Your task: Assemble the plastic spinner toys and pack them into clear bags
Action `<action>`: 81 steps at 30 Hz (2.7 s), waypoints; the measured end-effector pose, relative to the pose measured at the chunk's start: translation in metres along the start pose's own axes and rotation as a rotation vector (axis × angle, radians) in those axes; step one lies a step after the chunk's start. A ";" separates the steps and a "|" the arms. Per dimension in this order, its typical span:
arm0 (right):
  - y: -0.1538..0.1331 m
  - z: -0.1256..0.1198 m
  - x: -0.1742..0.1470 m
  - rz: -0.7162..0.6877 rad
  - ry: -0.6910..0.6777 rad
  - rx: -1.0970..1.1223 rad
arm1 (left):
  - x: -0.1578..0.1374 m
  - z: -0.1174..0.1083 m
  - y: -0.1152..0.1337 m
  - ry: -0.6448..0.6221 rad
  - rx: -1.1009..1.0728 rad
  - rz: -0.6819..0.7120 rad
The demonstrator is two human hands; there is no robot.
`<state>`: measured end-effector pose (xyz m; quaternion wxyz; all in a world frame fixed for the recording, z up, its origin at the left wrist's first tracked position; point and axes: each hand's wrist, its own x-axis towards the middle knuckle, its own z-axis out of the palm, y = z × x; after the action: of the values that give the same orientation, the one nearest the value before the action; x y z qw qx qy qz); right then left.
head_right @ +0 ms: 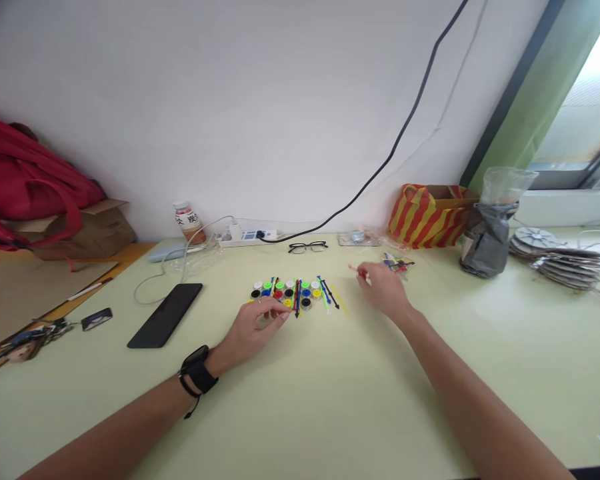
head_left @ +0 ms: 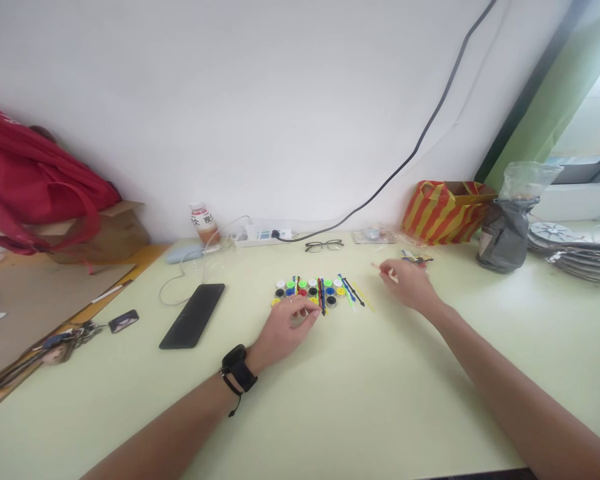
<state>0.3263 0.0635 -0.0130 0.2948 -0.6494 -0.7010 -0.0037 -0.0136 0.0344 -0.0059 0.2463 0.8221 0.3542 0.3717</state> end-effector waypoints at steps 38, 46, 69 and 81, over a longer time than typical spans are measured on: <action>-0.050 0.007 -0.016 -0.367 -0.072 0.180 | 0.001 -0.003 0.018 -0.362 0.558 0.322; -0.070 -0.004 -0.023 -0.358 -0.054 0.304 | 0.001 -0.004 0.025 -0.353 0.481 0.365; -0.079 -0.013 -0.023 -0.101 -0.308 0.615 | -0.004 0.000 0.020 -0.332 0.034 0.073; -0.093 -0.013 -0.028 0.028 -0.543 1.007 | -0.002 0.003 0.007 -0.155 -0.304 -0.106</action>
<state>0.2459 0.0180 0.0213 0.3771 -0.4159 -0.6581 0.5017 -0.0097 0.0279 -0.0037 0.4137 0.7817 0.3168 0.3428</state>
